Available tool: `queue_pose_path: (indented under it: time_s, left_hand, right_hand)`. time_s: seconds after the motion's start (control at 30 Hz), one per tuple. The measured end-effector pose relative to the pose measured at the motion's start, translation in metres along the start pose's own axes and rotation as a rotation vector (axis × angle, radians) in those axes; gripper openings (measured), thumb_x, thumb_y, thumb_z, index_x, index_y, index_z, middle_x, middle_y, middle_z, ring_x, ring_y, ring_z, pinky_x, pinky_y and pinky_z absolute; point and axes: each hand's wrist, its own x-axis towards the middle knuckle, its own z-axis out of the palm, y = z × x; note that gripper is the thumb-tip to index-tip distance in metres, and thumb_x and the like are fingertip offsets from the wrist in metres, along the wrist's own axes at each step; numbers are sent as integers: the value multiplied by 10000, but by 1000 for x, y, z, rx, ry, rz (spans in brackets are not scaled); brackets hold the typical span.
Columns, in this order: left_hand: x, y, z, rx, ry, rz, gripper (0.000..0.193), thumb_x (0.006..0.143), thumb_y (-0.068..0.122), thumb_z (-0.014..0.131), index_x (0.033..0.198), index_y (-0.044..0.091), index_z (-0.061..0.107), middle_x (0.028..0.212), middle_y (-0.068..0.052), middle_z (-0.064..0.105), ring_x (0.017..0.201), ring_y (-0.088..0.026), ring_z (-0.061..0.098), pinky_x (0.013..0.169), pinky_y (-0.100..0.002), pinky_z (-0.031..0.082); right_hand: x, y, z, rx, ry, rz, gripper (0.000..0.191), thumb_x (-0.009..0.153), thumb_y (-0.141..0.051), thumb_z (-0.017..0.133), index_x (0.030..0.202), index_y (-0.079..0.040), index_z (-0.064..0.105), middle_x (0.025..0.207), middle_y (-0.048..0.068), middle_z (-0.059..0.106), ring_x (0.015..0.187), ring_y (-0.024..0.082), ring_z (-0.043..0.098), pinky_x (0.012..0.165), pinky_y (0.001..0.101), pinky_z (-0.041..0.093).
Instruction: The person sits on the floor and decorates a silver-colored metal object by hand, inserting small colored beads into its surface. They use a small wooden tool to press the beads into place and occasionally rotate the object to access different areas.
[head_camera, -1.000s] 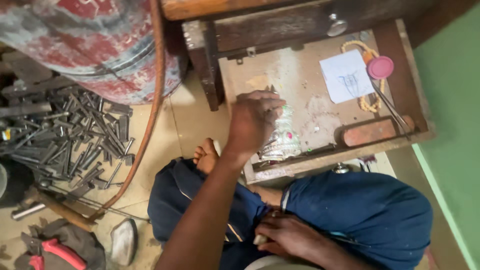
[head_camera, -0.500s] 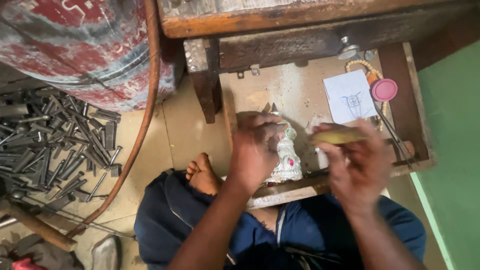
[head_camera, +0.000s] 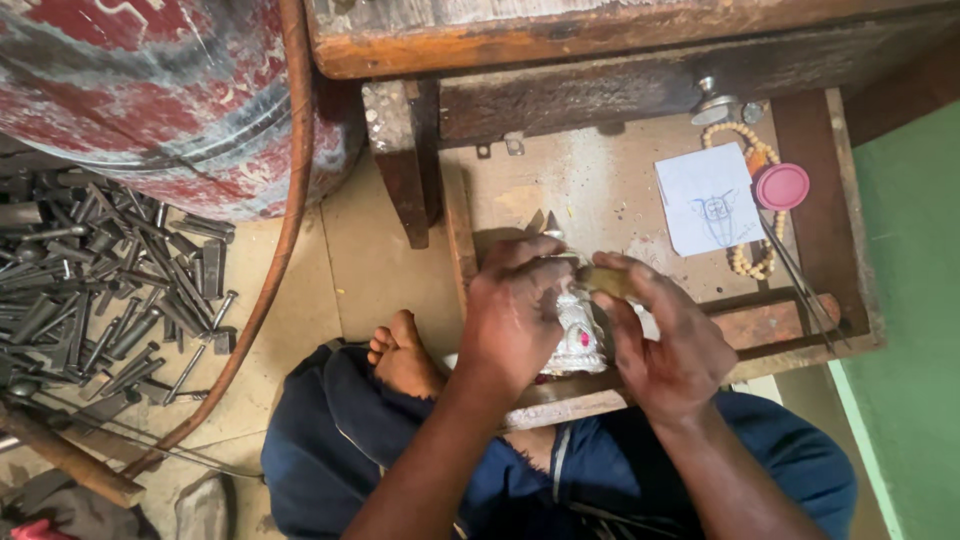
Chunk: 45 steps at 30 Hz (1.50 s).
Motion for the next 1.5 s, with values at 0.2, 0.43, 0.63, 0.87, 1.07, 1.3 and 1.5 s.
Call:
queue_pose_path:
  time_s: [0.2,0.43,0.63,0.87,1.07,1.3,1.5]
  left_hand:
    - [2,3,-3,-37,-29,-10,347,779,-102,691,1065,78,771,1180,-88,733,1102,-280,690,948,-363,586]
    - [7,8,-9,-51,-77,-89,337,829,-24,750,1150,78,752,1166,-97,713,1097,-291,674,947,-377,557]
    - [12,9,-8,-24,-128,-9,235,850,23,726,1068,96,772,1189,-61,707,1132,-285,646,985,-373,537]
    - [15,16,-7,63,-163,11,207,847,50,739,1045,96,777,1176,-49,668,1122,-299,601,975,-403,506]
    - [15,14,-8,56,-192,12,352,779,-57,683,1079,95,784,1200,-62,668,1140,-315,591,979,-398,512]
    - [13,9,-7,15,-187,52,422,727,-116,668,1084,80,779,1214,-76,668,1186,-318,583,1018,-391,510]
    - [14,10,-9,12,-196,6,401,706,-89,693,1055,87,783,1210,-74,664,1145,-320,582,973,-387,513]
  right_hand:
    - [-14,3,-4,165,58,153,469,1090,114,623,1497,4,416,1299,298,631,1200,365,708,1028,431,643]
    - [-16,2,-7,118,69,181,497,1038,124,619,1483,28,419,1267,332,655,1148,388,712,983,445,627]
    - [-12,-3,-9,30,61,148,525,1050,122,626,1511,17,398,1267,331,664,1133,388,727,961,425,645]
    - [-20,0,-9,-7,91,83,577,1053,152,645,1546,-26,404,1285,322,652,1134,403,723,984,476,649]
    - [-19,0,-10,-32,51,80,600,1014,164,638,1532,-20,397,1245,330,653,1093,424,729,933,484,648]
    - [0,-12,-10,-87,11,65,563,1018,114,673,1482,-55,404,1240,293,672,1101,383,734,935,454,642]
    - [0,-9,-15,-197,-37,-10,593,981,114,712,1462,-51,406,1185,288,688,1086,402,739,891,469,634]
